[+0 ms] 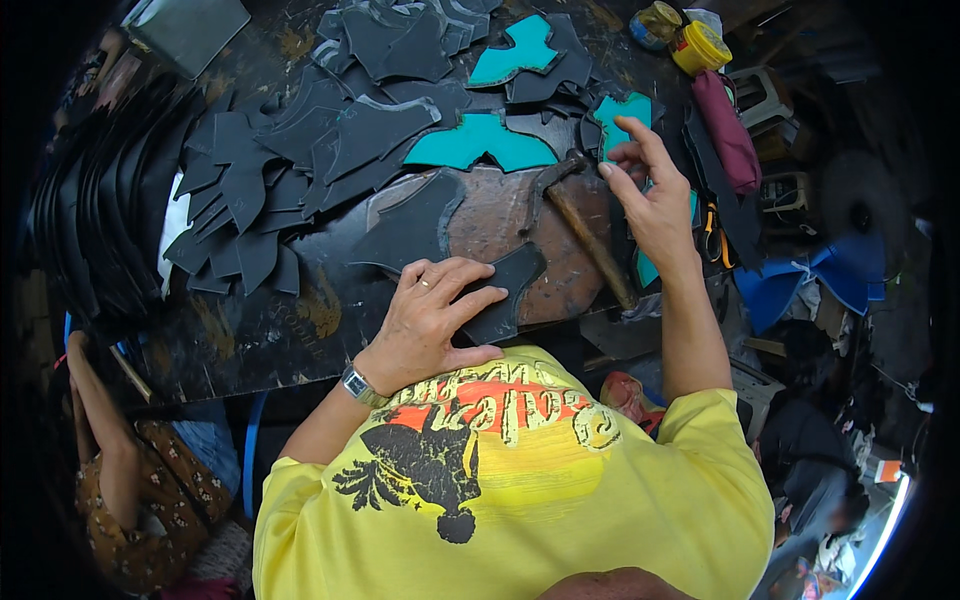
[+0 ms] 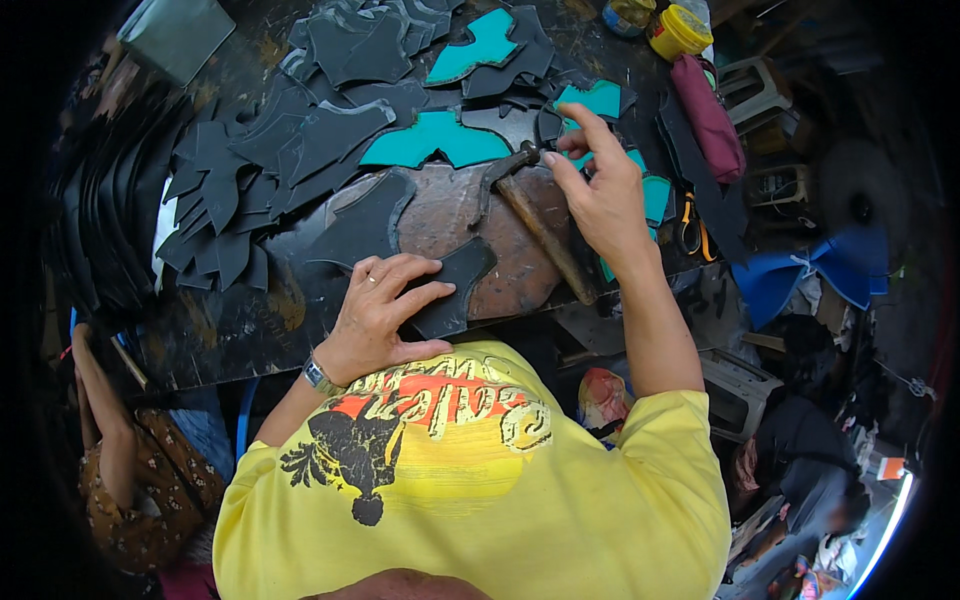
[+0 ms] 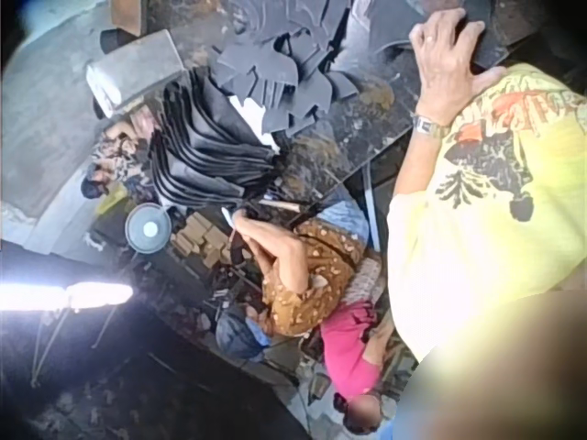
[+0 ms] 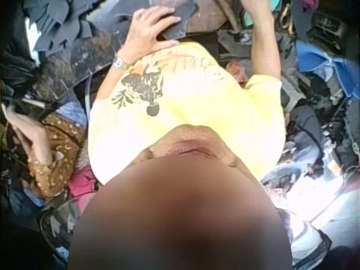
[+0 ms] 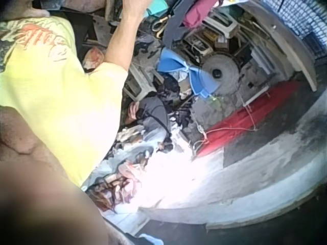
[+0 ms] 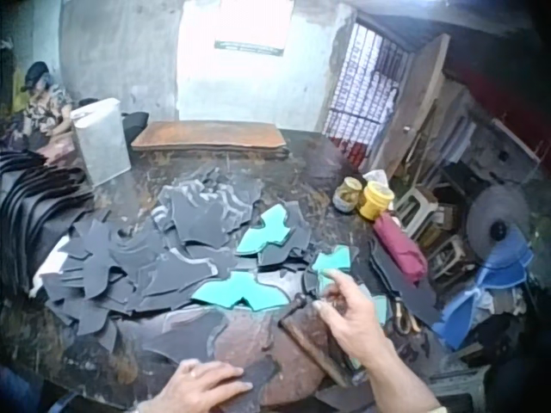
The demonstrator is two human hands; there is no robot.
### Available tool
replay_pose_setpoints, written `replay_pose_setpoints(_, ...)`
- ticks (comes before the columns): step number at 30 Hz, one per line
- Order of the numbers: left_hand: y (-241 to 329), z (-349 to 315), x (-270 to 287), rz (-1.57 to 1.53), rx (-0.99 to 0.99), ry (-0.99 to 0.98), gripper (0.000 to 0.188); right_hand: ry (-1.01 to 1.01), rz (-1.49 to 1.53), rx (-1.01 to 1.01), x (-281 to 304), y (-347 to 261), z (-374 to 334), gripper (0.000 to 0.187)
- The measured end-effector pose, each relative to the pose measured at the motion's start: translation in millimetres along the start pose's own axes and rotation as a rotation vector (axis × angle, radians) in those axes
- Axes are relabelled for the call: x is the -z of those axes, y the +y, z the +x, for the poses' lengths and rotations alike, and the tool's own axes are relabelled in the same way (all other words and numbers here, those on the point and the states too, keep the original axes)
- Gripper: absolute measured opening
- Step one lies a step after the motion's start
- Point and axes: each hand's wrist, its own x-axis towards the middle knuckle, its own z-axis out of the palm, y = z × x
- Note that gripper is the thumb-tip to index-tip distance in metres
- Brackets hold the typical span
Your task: The person repeatedly picks up black rubber pieces, places them on a curved wooden block, and uses a curved metal tool to press and shape the edges. They inspect each piece, reposition it, and continue shaping until satisfied, then set it aside.
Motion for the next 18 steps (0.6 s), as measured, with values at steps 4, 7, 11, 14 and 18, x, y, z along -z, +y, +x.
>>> replay_pose_setpoints(4, 0, 2, 2, -0.007, -0.002, -0.013, 0.062, -0.018, -0.257, 0.126, 5, 10, 25, 0.063)
replay_pose_setpoints(7, -1, 3, 7, -0.023, -0.013, -0.031, 0.061, -0.033, -0.448, -0.066, 8, 28, 52, 0.070)
replay_pose_setpoints(11, -4, 6, 11, -0.030, -0.029, -0.045, 0.059, -0.099, -0.654, -0.068, -3, 49, 66, 0.080)
replay_pose_setpoints(14, -4, 8, 11, -0.027, -0.022, -0.043, 0.059, -0.085, -0.682, -0.067, -10, 55, 64, 0.082)
replay_pose_setpoints(18, -4, 8, 10, -0.030, -0.014, -0.041, 0.058, -0.075, -0.672, -0.099, -12, 50, 62, 0.075)
